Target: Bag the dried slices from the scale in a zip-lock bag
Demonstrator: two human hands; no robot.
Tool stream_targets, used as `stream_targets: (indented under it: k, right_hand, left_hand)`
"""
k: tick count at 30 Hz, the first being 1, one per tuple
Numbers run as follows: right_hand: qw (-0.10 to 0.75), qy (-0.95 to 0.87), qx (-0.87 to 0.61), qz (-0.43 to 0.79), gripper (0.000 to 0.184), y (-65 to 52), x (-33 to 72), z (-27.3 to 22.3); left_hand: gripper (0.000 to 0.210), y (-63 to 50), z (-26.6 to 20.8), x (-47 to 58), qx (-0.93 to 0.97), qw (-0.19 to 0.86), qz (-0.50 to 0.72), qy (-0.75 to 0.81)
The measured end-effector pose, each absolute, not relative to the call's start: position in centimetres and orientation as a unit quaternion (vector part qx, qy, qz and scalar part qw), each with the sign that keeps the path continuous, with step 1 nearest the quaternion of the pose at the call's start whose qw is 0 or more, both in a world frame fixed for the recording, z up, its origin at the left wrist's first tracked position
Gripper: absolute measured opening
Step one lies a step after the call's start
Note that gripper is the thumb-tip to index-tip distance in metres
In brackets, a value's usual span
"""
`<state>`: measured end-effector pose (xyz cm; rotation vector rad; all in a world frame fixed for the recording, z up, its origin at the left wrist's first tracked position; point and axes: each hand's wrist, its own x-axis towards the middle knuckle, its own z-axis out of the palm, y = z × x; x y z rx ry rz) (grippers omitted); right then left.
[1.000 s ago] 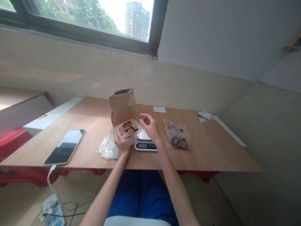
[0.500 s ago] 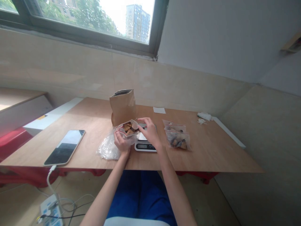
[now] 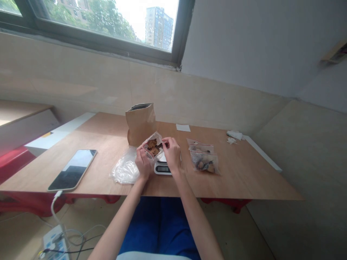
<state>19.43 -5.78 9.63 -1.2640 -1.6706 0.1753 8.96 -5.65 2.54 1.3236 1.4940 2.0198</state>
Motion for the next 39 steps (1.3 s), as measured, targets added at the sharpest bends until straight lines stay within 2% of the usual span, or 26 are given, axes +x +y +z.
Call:
stream_targets:
  k: [3, 9, 13, 15, 19, 23, 25, 27, 34, 39]
  right_hand:
    - [0.486, -0.704, -0.517, 0.027, 0.015, -6.0, 19.1, 10.1]
    - [0.509, -0.682, -0.517, 0.092, 0.014, -6.1, 19.8, 10.5]
    - [0.573, -0.627, -0.519, 0.097, 0.025, -6.9, 20.5, 10.4]
    - [0.591, -0.580, -0.543, 0.143, 0.028, -7.5, 20.5, 10.1]
    - [0.558, -0.549, -0.537, 0.313, 0.048, -8.7, 19.9, 9.7]
    - [0.551, -0.606, -0.452, 0.353, 0.070, -9.5, 19.2, 9.8]
    - [0.553, -0.625, -0.409, 0.369, 0.073, -9.7, 19.2, 10.1]
    - [0.562, -0.626, -0.386, 0.379, 0.070, -9.7, 19.3, 10.2]
    - [0.584, -0.598, -0.407, 0.368, 0.039, -9.5, 21.1, 10.7]
    - [0.590, -0.591, -0.383, 0.396, 0.037, -10.1, 22.5, 11.6]
  left_hand:
    - [0.042, -6.1, 3.6, 9.2, 0.519, 0.137, 0.673, 0.510]
    - [0.041, -7.2, 5.7, 10.1, 0.480, 0.178, 0.690, 0.511]
    - [0.042, -7.6, 6.8, 10.2, 0.420, 0.235, 0.717, 0.504]
    - [0.043, -7.9, 7.3, 10.2, 0.414, 0.252, 0.728, 0.484]
    - [0.043, -8.5, 7.7, 10.4, 0.452, 0.285, 0.711, 0.457]
    - [0.050, -8.5, 7.1, 10.7, 0.513, 0.321, 0.683, 0.408]
    - [0.056, -8.5, 6.6, 10.7, 0.535, 0.341, 0.675, 0.378]
    - [0.057, -8.4, 6.2, 10.5, 0.550, 0.353, 0.660, 0.371]
    - [0.045, -8.0, 5.8, 9.0, 0.563, 0.381, 0.653, 0.333]
    - [0.058, -6.8, 5.5, 7.3, 0.475, 0.363, 0.695, 0.399]
